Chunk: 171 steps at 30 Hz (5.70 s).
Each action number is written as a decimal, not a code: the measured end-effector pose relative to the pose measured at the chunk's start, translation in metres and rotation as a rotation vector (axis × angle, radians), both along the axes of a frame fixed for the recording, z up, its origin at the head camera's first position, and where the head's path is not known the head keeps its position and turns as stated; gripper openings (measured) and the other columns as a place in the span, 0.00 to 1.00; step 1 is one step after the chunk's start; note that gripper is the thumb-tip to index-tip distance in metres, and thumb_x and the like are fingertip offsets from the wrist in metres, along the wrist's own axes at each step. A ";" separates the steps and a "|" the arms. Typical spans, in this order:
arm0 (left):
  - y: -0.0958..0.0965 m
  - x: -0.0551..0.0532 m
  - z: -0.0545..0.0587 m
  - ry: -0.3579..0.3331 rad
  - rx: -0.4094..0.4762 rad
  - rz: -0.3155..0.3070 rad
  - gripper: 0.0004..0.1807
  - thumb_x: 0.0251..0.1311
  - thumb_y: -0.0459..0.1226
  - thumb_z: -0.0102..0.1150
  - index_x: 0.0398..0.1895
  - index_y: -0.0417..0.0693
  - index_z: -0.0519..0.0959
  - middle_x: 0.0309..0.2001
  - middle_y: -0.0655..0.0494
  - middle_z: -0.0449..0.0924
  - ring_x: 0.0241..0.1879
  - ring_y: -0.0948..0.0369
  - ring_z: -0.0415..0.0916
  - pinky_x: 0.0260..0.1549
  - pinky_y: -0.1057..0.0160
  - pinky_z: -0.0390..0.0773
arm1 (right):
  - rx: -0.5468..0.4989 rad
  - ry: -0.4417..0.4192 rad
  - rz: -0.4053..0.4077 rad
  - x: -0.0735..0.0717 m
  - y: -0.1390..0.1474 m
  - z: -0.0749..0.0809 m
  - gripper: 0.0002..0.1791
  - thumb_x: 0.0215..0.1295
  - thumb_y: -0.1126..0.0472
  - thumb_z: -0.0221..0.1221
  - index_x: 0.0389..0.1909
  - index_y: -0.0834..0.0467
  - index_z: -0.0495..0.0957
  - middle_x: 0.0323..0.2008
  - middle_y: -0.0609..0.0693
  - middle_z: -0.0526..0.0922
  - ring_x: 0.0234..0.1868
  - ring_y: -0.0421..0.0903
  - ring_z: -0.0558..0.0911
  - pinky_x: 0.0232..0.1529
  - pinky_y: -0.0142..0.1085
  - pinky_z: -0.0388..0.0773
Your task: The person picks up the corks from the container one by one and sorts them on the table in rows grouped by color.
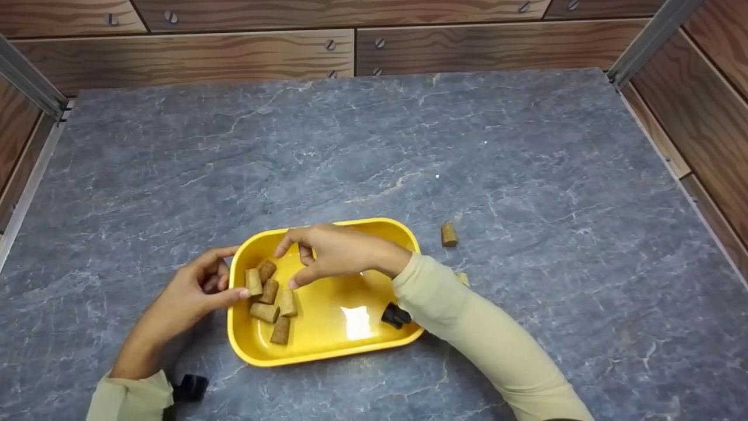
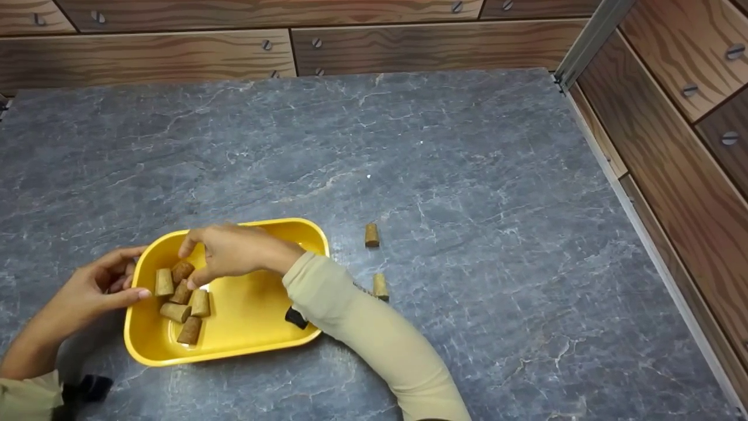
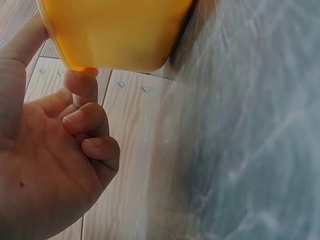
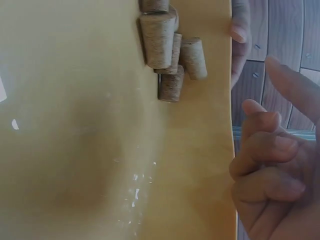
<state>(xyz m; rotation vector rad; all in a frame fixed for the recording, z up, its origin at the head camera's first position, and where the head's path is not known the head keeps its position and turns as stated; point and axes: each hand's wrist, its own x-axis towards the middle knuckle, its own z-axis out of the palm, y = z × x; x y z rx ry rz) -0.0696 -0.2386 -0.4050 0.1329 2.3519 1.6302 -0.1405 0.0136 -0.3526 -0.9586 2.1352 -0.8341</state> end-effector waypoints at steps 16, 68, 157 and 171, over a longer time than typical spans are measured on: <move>0.000 0.000 -0.001 0.023 -0.013 0.001 0.32 0.50 0.31 0.70 0.61 0.39 0.71 0.27 0.57 0.66 0.23 0.68 0.60 0.22 0.70 0.63 | 0.343 0.103 0.099 0.006 -0.014 -0.015 0.28 0.57 0.46 0.67 0.59 0.46 0.73 0.34 0.44 0.79 0.32 0.39 0.75 0.31 0.30 0.70; 0.000 0.001 0.001 0.028 -0.031 0.000 0.31 0.51 0.31 0.69 0.60 0.38 0.71 0.27 0.57 0.65 0.22 0.68 0.59 0.21 0.69 0.62 | 0.136 0.223 0.191 0.018 0.025 0.054 0.24 0.63 0.49 0.62 0.58 0.50 0.71 0.25 0.42 0.73 0.24 0.37 0.69 0.28 0.29 0.65; -0.001 0.002 0.001 0.039 -0.024 0.001 0.30 0.51 0.30 0.70 0.59 0.38 0.72 0.26 0.57 0.65 0.22 0.67 0.59 0.22 0.68 0.61 | 0.184 -0.019 -0.302 0.053 0.262 -0.012 0.26 0.63 0.55 0.62 0.60 0.58 0.71 0.25 0.43 0.71 0.22 0.33 0.66 0.24 0.29 0.67; 0.000 0.002 0.001 0.014 -0.026 0.010 0.31 0.50 0.30 0.69 0.59 0.37 0.72 0.26 0.57 0.65 0.22 0.67 0.59 0.22 0.69 0.61 | 0.305 0.033 -0.320 0.049 0.267 -0.021 0.25 0.64 0.53 0.61 0.60 0.58 0.71 0.27 0.45 0.73 0.21 0.36 0.66 0.23 0.31 0.63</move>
